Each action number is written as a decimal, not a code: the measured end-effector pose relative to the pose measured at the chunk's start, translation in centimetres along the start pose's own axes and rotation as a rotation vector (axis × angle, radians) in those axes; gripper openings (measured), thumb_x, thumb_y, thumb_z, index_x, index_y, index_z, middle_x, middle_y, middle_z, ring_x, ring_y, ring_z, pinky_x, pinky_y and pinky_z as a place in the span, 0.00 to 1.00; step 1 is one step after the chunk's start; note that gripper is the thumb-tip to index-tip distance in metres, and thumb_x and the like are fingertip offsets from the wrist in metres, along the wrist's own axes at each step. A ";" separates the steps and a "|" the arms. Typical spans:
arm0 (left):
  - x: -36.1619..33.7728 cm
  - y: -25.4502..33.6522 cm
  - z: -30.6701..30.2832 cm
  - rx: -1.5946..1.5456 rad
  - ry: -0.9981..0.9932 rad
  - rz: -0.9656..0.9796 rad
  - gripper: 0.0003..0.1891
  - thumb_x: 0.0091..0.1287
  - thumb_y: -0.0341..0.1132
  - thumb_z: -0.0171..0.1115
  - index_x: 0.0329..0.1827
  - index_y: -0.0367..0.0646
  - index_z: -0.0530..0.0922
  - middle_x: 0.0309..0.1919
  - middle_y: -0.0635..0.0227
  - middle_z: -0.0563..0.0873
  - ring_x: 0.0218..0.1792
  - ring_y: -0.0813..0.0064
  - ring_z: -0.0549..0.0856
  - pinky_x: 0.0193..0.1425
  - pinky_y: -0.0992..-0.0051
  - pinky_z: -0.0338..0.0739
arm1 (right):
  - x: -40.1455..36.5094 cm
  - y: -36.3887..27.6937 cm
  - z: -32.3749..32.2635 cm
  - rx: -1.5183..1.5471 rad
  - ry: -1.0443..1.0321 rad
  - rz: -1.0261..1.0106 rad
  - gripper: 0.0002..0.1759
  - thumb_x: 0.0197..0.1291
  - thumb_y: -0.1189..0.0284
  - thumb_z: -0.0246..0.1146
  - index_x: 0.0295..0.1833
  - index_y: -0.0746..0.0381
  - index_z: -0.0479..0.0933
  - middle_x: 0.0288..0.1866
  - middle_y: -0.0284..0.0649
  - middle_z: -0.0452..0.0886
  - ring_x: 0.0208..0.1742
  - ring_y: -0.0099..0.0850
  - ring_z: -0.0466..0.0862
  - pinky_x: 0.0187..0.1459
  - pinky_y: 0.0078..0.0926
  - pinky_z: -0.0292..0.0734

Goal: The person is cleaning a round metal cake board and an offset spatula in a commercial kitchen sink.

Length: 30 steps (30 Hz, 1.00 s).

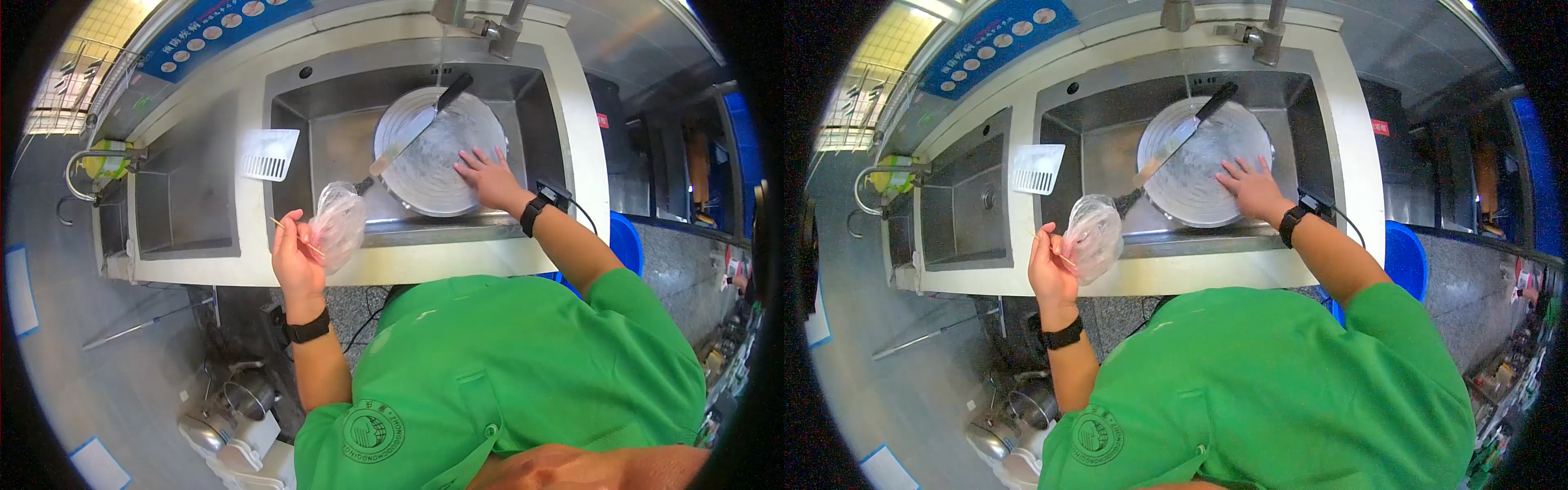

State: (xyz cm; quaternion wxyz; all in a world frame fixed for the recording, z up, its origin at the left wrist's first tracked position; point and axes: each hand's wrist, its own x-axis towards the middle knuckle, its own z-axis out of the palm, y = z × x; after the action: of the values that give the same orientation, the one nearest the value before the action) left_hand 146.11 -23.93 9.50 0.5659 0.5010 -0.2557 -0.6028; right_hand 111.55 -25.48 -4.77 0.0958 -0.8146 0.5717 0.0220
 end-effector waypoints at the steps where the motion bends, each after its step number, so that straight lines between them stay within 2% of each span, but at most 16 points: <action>1: -0.1 0.1 0.1 -0.004 0.013 -0.008 0.11 0.70 0.38 0.43 0.42 0.41 0.71 0.19 0.78 0.65 0.21 0.85 0.65 0.24 0.86 0.61 | 0.0 0.2 -0.2 0.005 -0.007 0.015 0.29 0.51 0.71 0.54 0.63 0.47 0.63 0.69 0.33 0.56 0.69 0.36 0.56 0.64 0.57 0.40; 2: -0.2 0.1 0.1 -0.003 0.010 -0.007 0.11 0.70 0.38 0.43 0.42 0.41 0.71 0.19 0.78 0.65 0.21 0.85 0.65 0.24 0.86 0.61 | 0.0 0.4 -0.3 0.011 -0.014 0.030 0.28 0.51 0.73 0.53 0.62 0.48 0.65 0.69 0.33 0.56 0.68 0.36 0.57 0.64 0.57 0.40; 4: -0.5 0.3 0.0 -0.035 -0.020 0.000 0.12 0.70 0.38 0.44 0.42 0.37 0.71 0.20 0.76 0.66 0.24 0.85 0.64 0.30 0.85 0.60 | 0.2 0.9 -0.2 0.037 -0.008 0.051 0.27 0.52 0.73 0.52 0.61 0.48 0.66 0.68 0.33 0.57 0.68 0.36 0.57 0.64 0.57 0.40; 11: -0.9 0.6 0.3 -0.038 -0.001 0.005 0.12 0.70 0.38 0.44 0.42 0.37 0.71 0.20 0.76 0.66 0.24 0.85 0.64 0.30 0.85 0.60 | 2.0 1.7 -1.5 0.069 -0.022 0.160 0.21 0.55 0.69 0.53 0.57 0.52 0.70 0.66 0.34 0.61 0.66 0.38 0.61 0.63 0.59 0.42; 18: -1.0 0.5 -0.1 -0.012 0.017 -0.036 0.12 0.70 0.37 0.44 0.42 0.38 0.71 0.20 0.76 0.65 0.24 0.86 0.63 0.29 0.86 0.59 | 2.5 2.4 -0.3 0.077 0.116 0.133 0.19 0.55 0.67 0.53 0.54 0.55 0.71 0.64 0.35 0.63 0.66 0.38 0.61 0.62 0.60 0.44; 21: -0.2 0.0 -0.1 -0.028 0.047 -0.016 0.12 0.70 0.37 0.44 0.42 0.37 0.71 0.20 0.76 0.64 0.24 0.85 0.63 0.30 0.86 0.59 | 2.6 3.2 -0.8 0.072 0.145 0.076 0.18 0.54 0.67 0.54 0.52 0.55 0.72 0.61 0.38 0.66 0.60 0.41 0.67 0.63 0.57 0.44; 23: 0.4 -0.5 0.2 -0.037 0.042 -0.018 0.12 0.70 0.38 0.43 0.41 0.38 0.70 0.19 0.76 0.64 0.23 0.85 0.64 0.30 0.85 0.62 | 4.0 3.0 -2.8 0.249 -0.042 0.205 0.18 0.55 0.66 0.54 0.53 0.57 0.71 0.54 0.41 0.72 0.52 0.39 0.74 0.59 0.52 0.57; 24: 0.5 -0.6 0.2 -0.044 0.043 -0.011 0.11 0.70 0.38 0.42 0.41 0.40 0.70 0.19 0.77 0.64 0.22 0.85 0.65 0.29 0.84 0.66 | 5.4 3.3 -2.5 0.244 -0.055 0.203 0.18 0.55 0.66 0.54 0.53 0.57 0.71 0.54 0.41 0.72 0.52 0.39 0.74 0.59 0.52 0.57; 26: 0.5 -0.3 1.0 -0.037 0.062 -0.027 0.11 0.70 0.38 0.42 0.41 0.40 0.70 0.19 0.77 0.64 0.22 0.85 0.65 0.30 0.84 0.67 | 8.7 3.6 -1.2 1.224 0.184 0.372 0.14 0.58 0.66 0.53 0.48 0.61 0.71 0.42 0.42 0.76 0.41 0.35 0.77 0.49 0.41 0.71; 27: 0.5 -0.1 1.1 -0.029 0.042 -0.023 0.11 0.70 0.38 0.42 0.42 0.40 0.70 0.19 0.77 0.64 0.22 0.85 0.65 0.30 0.84 0.67 | 9.9 3.0 -2.2 1.221 0.167 0.366 0.14 0.58 0.66 0.53 0.48 0.61 0.71 0.42 0.42 0.76 0.41 0.35 0.77 0.49 0.41 0.71; 29: 0.2 0.2 1.2 -0.027 0.028 -0.014 0.11 0.70 0.38 0.42 0.42 0.40 0.70 0.19 0.76 0.64 0.22 0.85 0.65 0.31 0.84 0.69 | 12.3 1.7 -6.0 2.047 0.073 0.546 0.12 0.61 0.66 0.51 0.40 0.64 0.71 0.32 0.40 0.75 0.35 0.31 0.76 0.38 0.29 0.76; 30: 0.1 0.2 1.2 -0.027 0.040 -0.012 0.11 0.70 0.38 0.42 0.42 0.40 0.70 0.19 0.76 0.64 0.22 0.85 0.65 0.31 0.84 0.69 | 13.3 1.4 -7.0 2.047 0.058 0.542 0.12 0.61 0.66 0.51 0.40 0.64 0.71 0.32 0.40 0.75 0.35 0.31 0.76 0.38 0.29 0.76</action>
State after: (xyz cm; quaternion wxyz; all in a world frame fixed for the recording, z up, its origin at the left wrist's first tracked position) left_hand 145.19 -24.41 10.07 0.5743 0.5066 -0.2332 -0.5994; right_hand 114.30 -39.51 0.00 0.7147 -0.1912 0.4824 -0.4689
